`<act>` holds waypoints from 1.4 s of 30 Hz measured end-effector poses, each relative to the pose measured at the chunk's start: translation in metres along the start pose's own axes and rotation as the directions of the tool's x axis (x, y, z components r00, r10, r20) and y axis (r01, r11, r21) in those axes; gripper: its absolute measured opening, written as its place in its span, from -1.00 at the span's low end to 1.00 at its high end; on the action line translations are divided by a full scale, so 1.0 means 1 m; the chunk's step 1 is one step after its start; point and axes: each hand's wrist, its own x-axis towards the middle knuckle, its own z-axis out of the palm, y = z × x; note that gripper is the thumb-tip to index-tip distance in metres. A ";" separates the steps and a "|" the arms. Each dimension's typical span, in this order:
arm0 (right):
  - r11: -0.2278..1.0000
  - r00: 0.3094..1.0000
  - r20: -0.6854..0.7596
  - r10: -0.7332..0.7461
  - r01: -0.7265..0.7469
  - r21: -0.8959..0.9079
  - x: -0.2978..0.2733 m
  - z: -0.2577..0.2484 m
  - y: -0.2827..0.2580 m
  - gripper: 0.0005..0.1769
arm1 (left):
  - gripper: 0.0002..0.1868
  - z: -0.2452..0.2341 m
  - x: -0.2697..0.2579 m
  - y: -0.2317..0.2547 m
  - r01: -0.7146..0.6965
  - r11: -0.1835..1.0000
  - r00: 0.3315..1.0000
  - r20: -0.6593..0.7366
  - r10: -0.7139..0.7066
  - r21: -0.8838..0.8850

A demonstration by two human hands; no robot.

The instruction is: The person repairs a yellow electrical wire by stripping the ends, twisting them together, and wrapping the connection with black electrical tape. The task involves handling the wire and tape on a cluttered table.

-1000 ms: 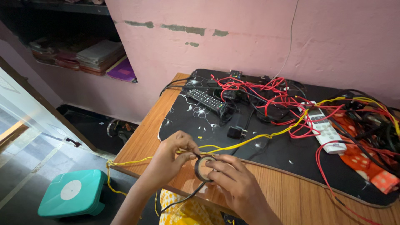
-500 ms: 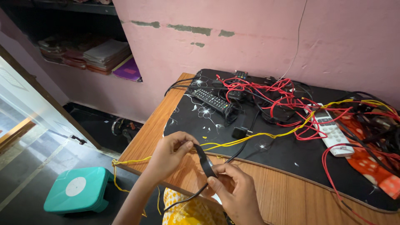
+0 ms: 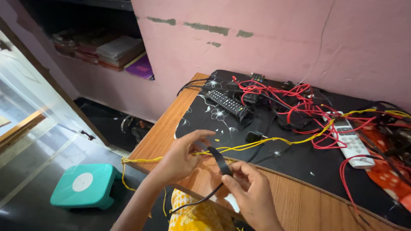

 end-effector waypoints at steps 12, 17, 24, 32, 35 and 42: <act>0.979 0.993 0.114 0.036 -0.058 0.196 0.009 -0.010 0.008 -0.81 | -0.86 -0.007 -0.019 -0.036 0.014 0.850 0.907 -0.365 0.210 0.526; 0.973 0.986 0.166 -0.019 -0.019 0.228 0.015 0.002 -0.004 -0.83 | -0.87 -0.009 -0.018 -0.035 0.190 0.972 0.929 -0.345 -0.133 0.137; 0.942 0.984 0.156 0.092 -0.137 0.307 0.021 0.029 -0.017 -0.84 | -0.95 0.006 -0.021 -0.029 0.138 0.987 0.937 -0.335 -0.103 0.085; 0.923 0.980 0.125 0.152 -0.186 0.338 0.028 0.034 -0.006 -0.82 | -0.91 0.008 -0.030 -0.023 0.039 0.994 0.959 -0.285 -0.008 0.105; 0.882 0.960 0.111 0.256 -0.279 0.380 0.027 0.033 -0.008 -0.81 | -0.91 0.007 -0.030 -0.021 -0.044 0.988 0.956 -0.280 0.083 0.145; 0.910 0.969 0.086 0.233 -0.248 0.331 0.028 0.038 0.000 -0.79 | -0.84 0.009 -0.033 -0.009 -0.011 0.994 0.947 -0.318 0.046 0.111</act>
